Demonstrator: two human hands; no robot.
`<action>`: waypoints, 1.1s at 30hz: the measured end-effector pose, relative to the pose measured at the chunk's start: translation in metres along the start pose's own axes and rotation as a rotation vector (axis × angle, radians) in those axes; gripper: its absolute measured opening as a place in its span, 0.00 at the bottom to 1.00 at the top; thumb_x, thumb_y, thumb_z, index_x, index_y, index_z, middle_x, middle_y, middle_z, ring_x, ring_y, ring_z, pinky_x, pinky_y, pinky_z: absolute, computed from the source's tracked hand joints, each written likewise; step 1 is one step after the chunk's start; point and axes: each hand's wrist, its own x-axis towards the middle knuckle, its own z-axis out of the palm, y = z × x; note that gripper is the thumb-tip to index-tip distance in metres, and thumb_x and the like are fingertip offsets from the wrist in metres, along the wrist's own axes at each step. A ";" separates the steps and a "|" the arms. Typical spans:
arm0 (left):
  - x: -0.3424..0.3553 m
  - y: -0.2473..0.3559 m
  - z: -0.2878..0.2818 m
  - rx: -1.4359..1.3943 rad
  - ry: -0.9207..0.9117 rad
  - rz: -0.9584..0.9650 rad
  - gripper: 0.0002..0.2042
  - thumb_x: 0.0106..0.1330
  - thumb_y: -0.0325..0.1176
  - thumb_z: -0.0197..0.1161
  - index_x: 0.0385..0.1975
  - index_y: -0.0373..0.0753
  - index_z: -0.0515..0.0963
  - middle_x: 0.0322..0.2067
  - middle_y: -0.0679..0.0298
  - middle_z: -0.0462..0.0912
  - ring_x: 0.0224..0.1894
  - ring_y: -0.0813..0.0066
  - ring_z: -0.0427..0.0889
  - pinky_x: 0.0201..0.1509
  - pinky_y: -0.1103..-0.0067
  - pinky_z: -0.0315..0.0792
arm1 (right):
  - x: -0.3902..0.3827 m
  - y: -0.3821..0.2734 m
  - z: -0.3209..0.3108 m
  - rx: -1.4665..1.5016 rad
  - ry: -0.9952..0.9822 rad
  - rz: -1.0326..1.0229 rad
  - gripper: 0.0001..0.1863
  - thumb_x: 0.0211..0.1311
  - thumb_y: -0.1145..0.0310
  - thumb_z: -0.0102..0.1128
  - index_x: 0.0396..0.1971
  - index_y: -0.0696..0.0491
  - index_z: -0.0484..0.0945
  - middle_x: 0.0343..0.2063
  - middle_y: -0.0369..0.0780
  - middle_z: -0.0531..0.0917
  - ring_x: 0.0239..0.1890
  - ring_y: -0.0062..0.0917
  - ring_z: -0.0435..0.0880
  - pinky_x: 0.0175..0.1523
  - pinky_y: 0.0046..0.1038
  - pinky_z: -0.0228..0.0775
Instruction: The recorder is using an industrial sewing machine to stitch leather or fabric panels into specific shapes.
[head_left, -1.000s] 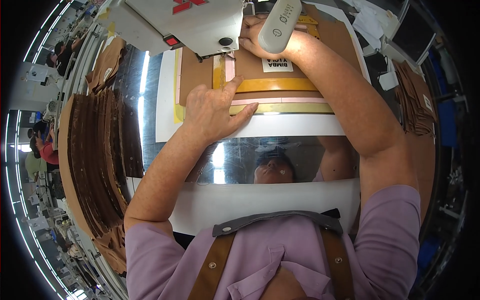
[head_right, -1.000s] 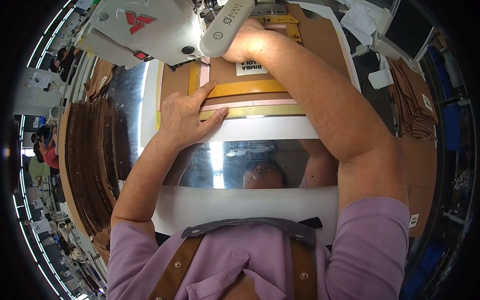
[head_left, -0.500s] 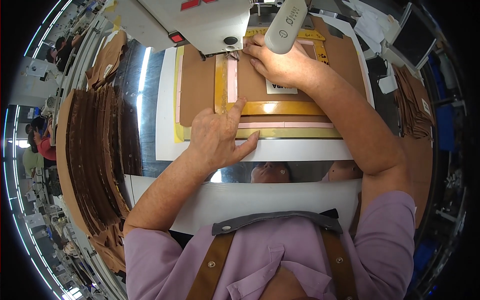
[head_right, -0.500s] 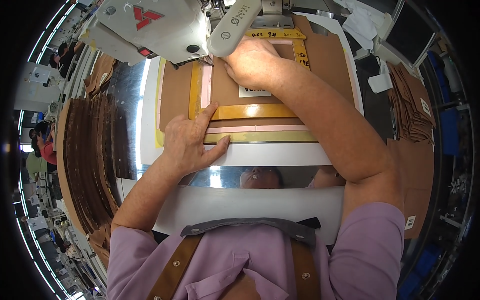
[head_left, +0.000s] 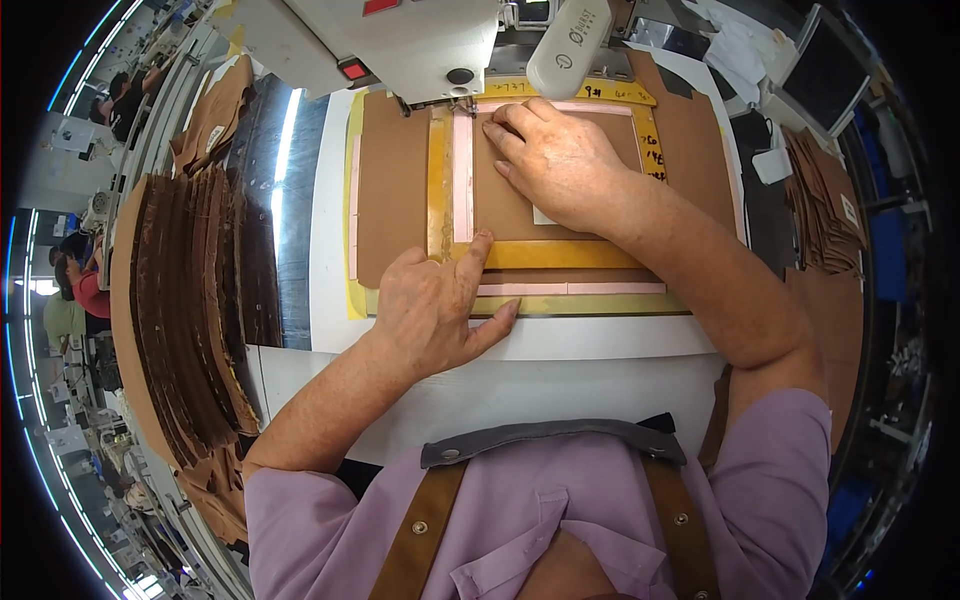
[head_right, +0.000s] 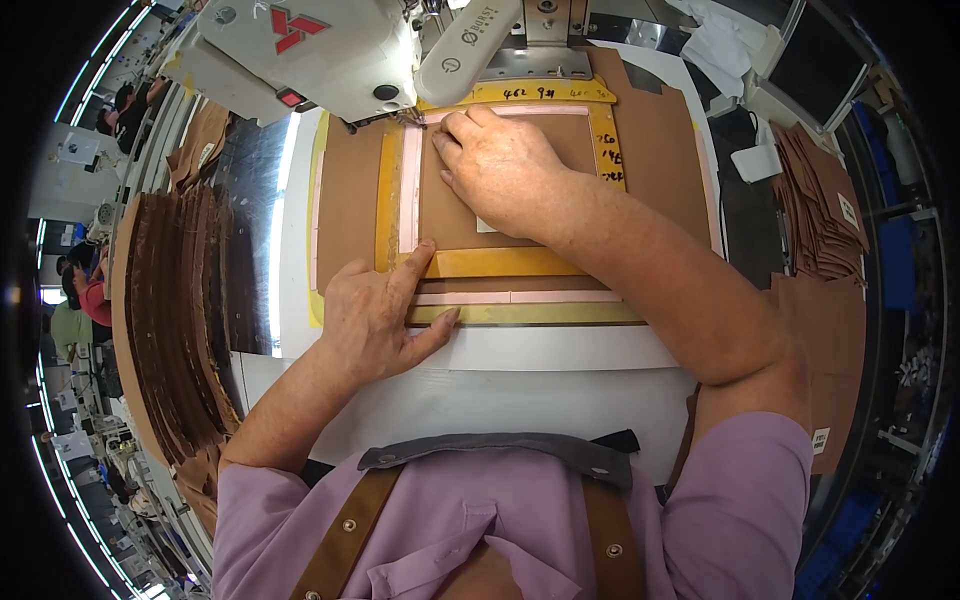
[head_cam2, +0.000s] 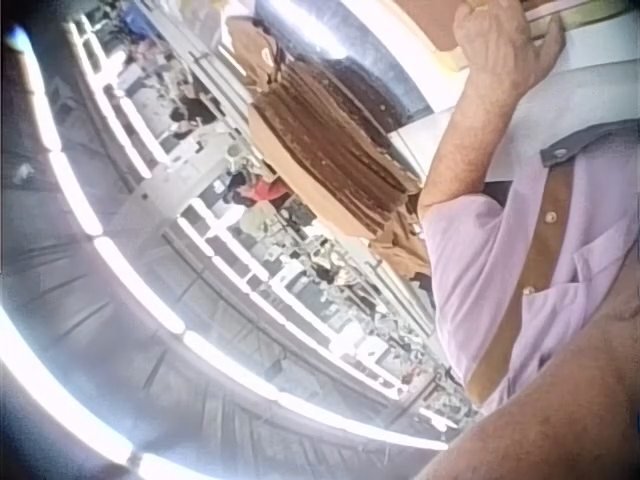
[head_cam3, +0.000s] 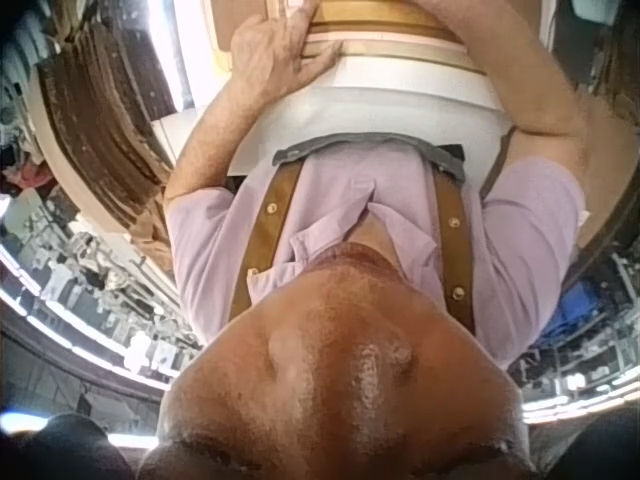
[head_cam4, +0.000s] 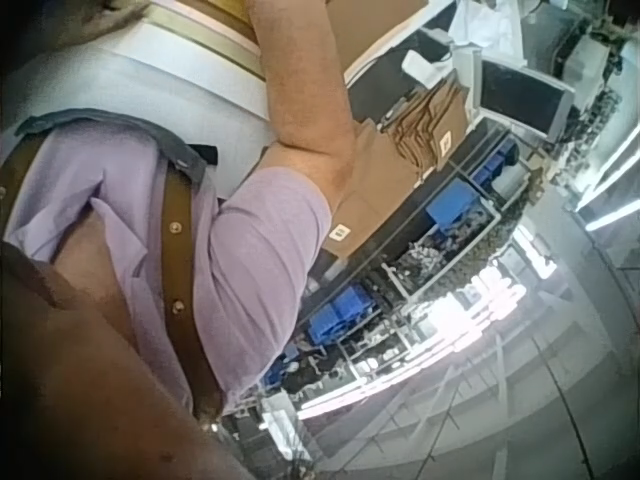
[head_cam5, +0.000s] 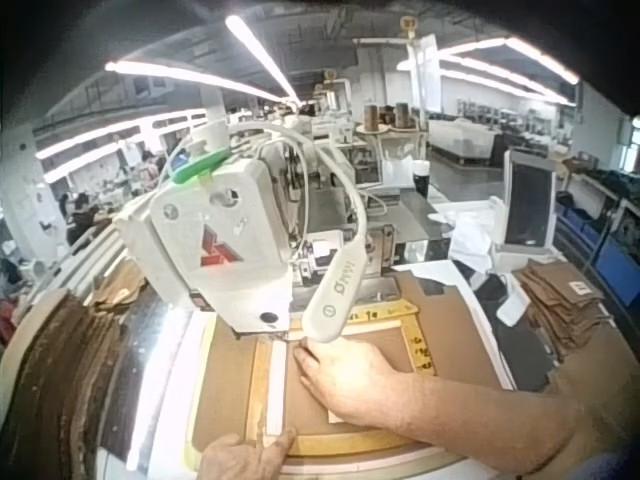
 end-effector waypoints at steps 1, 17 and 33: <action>0.004 -0.003 -0.003 -0.013 0.003 0.007 0.31 0.61 0.45 0.69 0.60 0.32 0.74 0.22 0.64 0.81 0.24 0.65 0.80 0.37 0.71 0.70 | -0.001 -0.001 0.001 -0.002 -0.001 0.002 0.22 0.73 0.59 0.54 0.58 0.58 0.78 0.53 0.41 0.79 0.57 0.31 0.76 0.59 0.29 0.76; 0.075 -0.040 0.017 0.006 0.163 0.071 0.29 0.66 0.45 0.66 0.60 0.29 0.74 0.61 0.48 0.76 0.63 0.54 0.75 0.72 0.58 0.62 | -0.068 0.001 -0.027 0.139 -0.098 0.149 0.33 0.72 0.47 0.55 0.66 0.56 0.72 0.67 0.51 0.72 0.73 0.52 0.63 0.76 0.49 0.55; 0.088 -0.033 0.017 0.192 0.080 0.038 0.27 0.68 0.52 0.60 0.66 0.53 0.74 0.66 0.55 0.72 0.65 0.60 0.75 0.71 0.51 0.57 | -0.065 0.005 -0.023 0.079 -0.096 0.180 0.38 0.73 0.36 0.45 0.69 0.50 0.70 0.68 0.51 0.71 0.72 0.56 0.62 0.77 0.54 0.51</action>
